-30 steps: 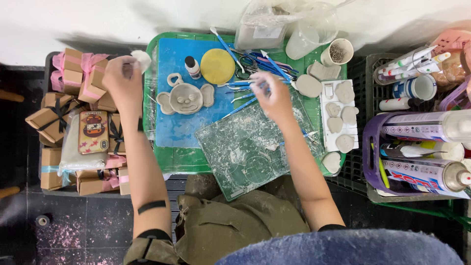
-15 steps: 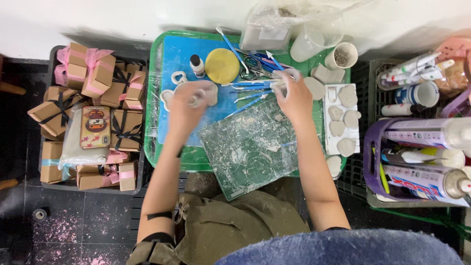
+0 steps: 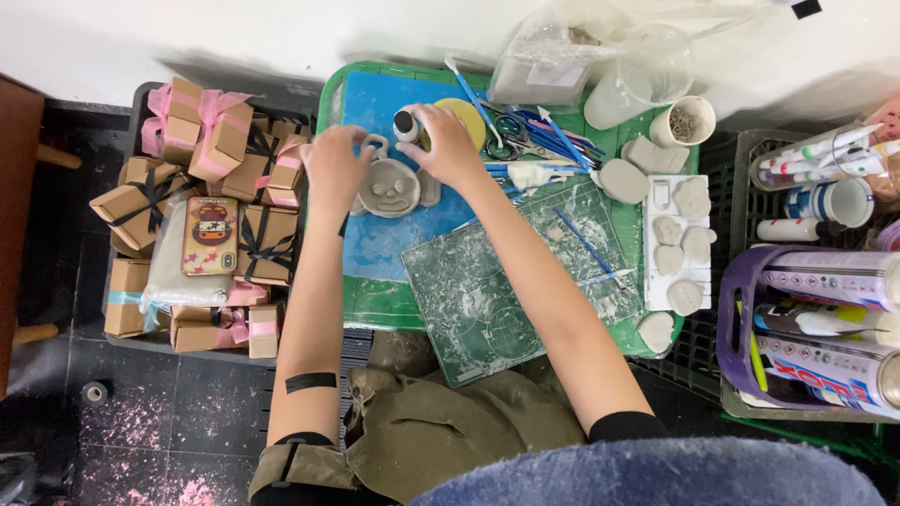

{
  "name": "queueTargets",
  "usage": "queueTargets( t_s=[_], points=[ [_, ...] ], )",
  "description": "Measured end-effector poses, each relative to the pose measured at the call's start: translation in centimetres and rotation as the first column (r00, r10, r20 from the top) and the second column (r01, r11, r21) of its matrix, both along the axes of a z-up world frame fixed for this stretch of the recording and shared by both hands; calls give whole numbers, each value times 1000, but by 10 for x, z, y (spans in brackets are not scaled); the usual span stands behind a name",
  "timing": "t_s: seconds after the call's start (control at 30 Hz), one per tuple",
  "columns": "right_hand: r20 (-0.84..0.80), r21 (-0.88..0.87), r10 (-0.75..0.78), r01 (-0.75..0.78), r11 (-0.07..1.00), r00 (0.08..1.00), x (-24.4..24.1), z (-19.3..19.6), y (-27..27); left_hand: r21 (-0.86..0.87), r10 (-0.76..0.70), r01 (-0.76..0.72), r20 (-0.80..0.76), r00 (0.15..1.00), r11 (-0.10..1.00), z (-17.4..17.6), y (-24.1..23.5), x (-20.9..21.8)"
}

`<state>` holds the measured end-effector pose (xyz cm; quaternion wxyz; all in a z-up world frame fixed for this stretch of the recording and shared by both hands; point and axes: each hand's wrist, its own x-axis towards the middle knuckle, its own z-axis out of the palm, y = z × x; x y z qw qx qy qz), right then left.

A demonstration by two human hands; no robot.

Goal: The person assembles and details a small clay face figure by hand and using a thin blue brush. They attach clay ears to a round face base, smooth the edges with their fingers, and then use the brush to apply a liquid substance around the features and edges.

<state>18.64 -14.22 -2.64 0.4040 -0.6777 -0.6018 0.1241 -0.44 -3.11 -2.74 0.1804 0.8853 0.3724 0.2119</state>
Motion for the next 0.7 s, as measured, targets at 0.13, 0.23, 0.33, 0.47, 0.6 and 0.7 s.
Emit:
queueTargets(
  t_s=[0.13,0.23,0.33,0.47,0.6,0.7],
  points=[
    [-52,30,-98,99,995,994,4,-10,0,-97,-68,77,88,994,992,-7,8,10],
    [-120,9,-132,134,991,984,6,-5,3,-181,-125,166,217,968,969,0,10,9],
    [-80,37,-134,137,990,988,3,-2,8,-311,-75,151,244,967,938,14,7,5],
    [-48,25,-138,139,990,989,-2,1,16,-88,-114,123,92,989,989,17,-3,2],
    [-48,-39,-157,155,987,986,-3,2,16,59,-122,121,12,992,991,8,-8,2],
    [-42,0,-134,134,991,990,-3,4,8,26,-135,135,-6,991,991,4,-7,1]
  ],
)
